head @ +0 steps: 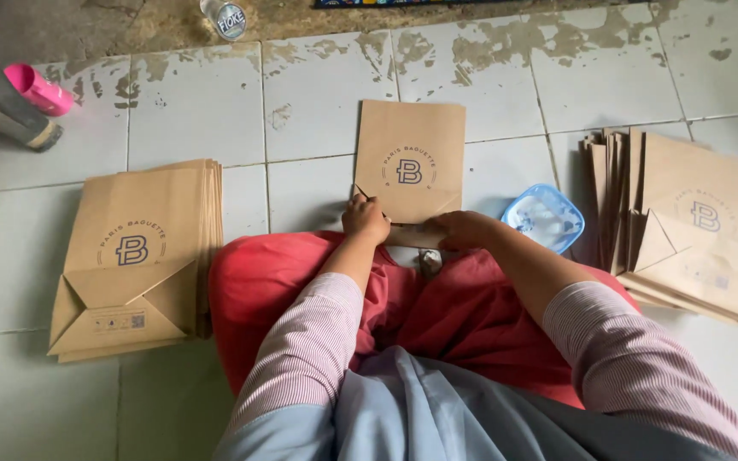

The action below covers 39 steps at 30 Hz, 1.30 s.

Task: The person sits on the floor and assembles flat paper bags by folding the bottom flaps and applying glue with a small brush. They press the glued seams to secure them and then place the finished bag aside. The process is repeated for multiple bags.

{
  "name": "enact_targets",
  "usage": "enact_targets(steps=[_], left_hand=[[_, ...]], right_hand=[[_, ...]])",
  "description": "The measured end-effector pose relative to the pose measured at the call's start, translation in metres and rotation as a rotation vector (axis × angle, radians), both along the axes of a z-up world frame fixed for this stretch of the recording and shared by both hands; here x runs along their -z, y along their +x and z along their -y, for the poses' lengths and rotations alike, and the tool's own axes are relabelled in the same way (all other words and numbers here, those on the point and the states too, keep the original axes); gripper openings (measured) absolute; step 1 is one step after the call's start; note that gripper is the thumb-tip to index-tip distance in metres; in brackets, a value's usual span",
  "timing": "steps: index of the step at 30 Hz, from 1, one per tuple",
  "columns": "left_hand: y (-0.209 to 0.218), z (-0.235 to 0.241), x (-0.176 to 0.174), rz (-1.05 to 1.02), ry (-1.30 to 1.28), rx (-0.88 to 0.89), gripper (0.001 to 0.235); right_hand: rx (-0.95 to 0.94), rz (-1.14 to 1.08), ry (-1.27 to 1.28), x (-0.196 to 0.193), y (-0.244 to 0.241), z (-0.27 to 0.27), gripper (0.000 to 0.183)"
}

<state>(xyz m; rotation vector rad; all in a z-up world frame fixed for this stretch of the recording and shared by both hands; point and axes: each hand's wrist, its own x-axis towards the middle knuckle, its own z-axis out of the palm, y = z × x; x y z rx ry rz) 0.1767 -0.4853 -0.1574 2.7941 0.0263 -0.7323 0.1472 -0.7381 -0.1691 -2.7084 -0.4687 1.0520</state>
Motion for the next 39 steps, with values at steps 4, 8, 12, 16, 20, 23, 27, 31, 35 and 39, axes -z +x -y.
enact_targets(steps=[4,8,12,16,20,23,27,31,35,39], left_hand=[[-0.019,0.002,-0.061,-0.075,-0.071,0.026,0.047],[-0.028,0.001,-0.073,-0.122,-0.125,0.025,0.043],[-0.028,0.003,-0.035,-0.142,-0.226,0.019,0.042],[-0.025,-0.004,-0.035,-0.108,-0.406,-0.127,0.054],[-0.014,-0.008,0.008,-0.089,-0.481,-0.303,0.031],[-0.028,-0.008,-0.018,-0.119,-0.386,-0.225,0.026],[-0.031,0.001,-0.023,-0.172,-0.087,0.026,0.043],[-0.044,0.008,-0.067,-0.154,0.046,0.154,0.059],[-0.056,0.01,-0.091,-0.135,0.133,0.172,0.068],[-0.055,0.01,-0.106,-0.106,0.119,0.161,0.074]], right_hand=[[-0.003,0.024,0.062,-0.019,-0.009,-0.008,0.078],[0.053,0.053,0.122,-0.008,-0.012,-0.004,0.073],[0.078,0.099,0.095,-0.001,-0.013,0.002,0.069],[0.102,0.071,0.033,-0.015,-0.01,-0.007,0.057],[0.106,0.088,0.009,-0.023,-0.011,-0.009,0.067],[0.123,0.082,0.027,-0.01,-0.011,-0.007,0.074],[0.137,0.042,0.098,-0.04,-0.016,-0.019,0.11],[0.133,-0.031,0.078,-0.049,-0.015,-0.019,0.134],[0.227,-0.081,0.209,-0.052,-0.018,-0.019,0.137],[0.276,0.052,0.147,-0.084,-0.005,-0.028,0.118]])
